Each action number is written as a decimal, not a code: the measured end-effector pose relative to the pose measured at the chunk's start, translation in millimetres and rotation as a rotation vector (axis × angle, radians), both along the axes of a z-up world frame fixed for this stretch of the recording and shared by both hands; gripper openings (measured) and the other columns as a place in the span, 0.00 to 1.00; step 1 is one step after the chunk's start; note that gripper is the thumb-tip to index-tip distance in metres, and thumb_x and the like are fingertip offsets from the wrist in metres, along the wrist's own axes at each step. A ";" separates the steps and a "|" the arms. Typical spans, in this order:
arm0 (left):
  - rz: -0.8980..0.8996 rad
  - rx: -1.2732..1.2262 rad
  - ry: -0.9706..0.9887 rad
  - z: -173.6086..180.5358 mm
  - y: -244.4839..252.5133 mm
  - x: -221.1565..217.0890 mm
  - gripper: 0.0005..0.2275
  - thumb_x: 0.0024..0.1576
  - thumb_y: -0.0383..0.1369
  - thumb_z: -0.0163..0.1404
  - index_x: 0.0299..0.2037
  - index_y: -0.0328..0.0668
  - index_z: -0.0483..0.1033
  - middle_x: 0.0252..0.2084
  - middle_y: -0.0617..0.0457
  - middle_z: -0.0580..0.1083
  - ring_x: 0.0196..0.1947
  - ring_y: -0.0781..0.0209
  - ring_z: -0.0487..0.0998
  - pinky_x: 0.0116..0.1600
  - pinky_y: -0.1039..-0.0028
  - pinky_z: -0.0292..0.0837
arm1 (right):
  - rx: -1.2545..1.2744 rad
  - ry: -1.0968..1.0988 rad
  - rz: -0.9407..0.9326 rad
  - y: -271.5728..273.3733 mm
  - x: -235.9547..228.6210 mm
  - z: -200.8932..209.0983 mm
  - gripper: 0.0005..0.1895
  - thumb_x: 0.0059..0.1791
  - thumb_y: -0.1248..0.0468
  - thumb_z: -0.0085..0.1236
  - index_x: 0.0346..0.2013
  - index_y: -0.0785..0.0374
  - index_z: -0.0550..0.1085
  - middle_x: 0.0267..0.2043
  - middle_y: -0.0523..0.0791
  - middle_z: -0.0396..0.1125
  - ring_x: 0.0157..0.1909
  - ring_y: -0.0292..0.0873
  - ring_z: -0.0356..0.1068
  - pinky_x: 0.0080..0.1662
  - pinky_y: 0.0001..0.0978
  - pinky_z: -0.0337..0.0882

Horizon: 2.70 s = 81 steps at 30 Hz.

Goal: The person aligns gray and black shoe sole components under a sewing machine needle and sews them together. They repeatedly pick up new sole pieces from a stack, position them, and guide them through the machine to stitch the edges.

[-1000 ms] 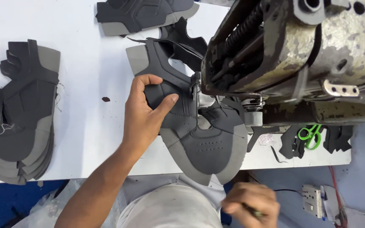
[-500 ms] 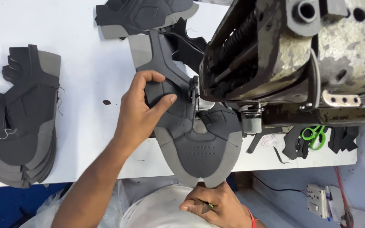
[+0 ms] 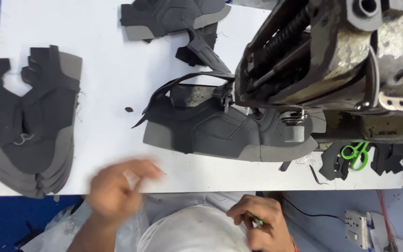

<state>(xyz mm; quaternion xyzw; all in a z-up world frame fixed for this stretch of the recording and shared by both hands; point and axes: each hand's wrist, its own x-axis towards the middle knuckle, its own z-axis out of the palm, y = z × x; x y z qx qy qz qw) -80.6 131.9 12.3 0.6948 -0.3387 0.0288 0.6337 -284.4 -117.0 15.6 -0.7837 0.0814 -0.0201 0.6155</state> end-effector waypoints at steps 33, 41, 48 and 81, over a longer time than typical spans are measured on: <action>0.395 0.231 -0.522 85.1 13.4 47.4 0.28 0.66 0.32 0.64 0.69 0.34 0.59 0.58 0.42 0.74 0.50 0.53 0.84 0.50 0.74 0.81 | -1.068 -0.423 -0.042 104.8 153.1 107.6 0.17 0.51 0.52 0.65 0.36 0.62 0.73 0.28 0.43 0.71 0.24 0.43 0.72 0.25 0.34 0.66; 0.334 0.346 -0.718 107.1 9.4 42.5 0.28 0.67 0.31 0.66 0.69 0.31 0.61 0.57 0.47 0.76 0.40 0.62 0.82 0.44 0.75 0.77 | -1.237 -0.398 -0.003 103.6 155.8 104.9 0.16 0.53 0.52 0.61 0.31 0.59 0.70 0.23 0.41 0.66 0.23 0.44 0.70 0.25 0.36 0.66; 0.061 0.160 -0.697 131.7 -8.6 85.3 0.28 0.67 0.34 0.67 0.67 0.39 0.59 0.63 0.48 0.71 0.59 0.53 0.79 0.61 0.74 0.78 | -0.919 -0.400 0.090 102.9 131.5 95.9 0.21 0.50 0.48 0.64 0.33 0.64 0.73 0.26 0.43 0.71 0.18 0.41 0.69 0.20 0.33 0.64; -0.293 0.531 0.384 -4.2 -98.5 10.2 0.31 0.60 0.43 0.52 0.73 0.41 0.58 0.61 0.45 0.75 0.56 0.47 0.71 0.59 0.61 0.68 | -0.118 -0.010 -0.463 -42.7 104.0 2.4 0.18 0.51 0.66 0.63 0.56 0.63 0.77 0.38 0.34 0.67 0.30 0.25 0.58 0.32 0.18 0.60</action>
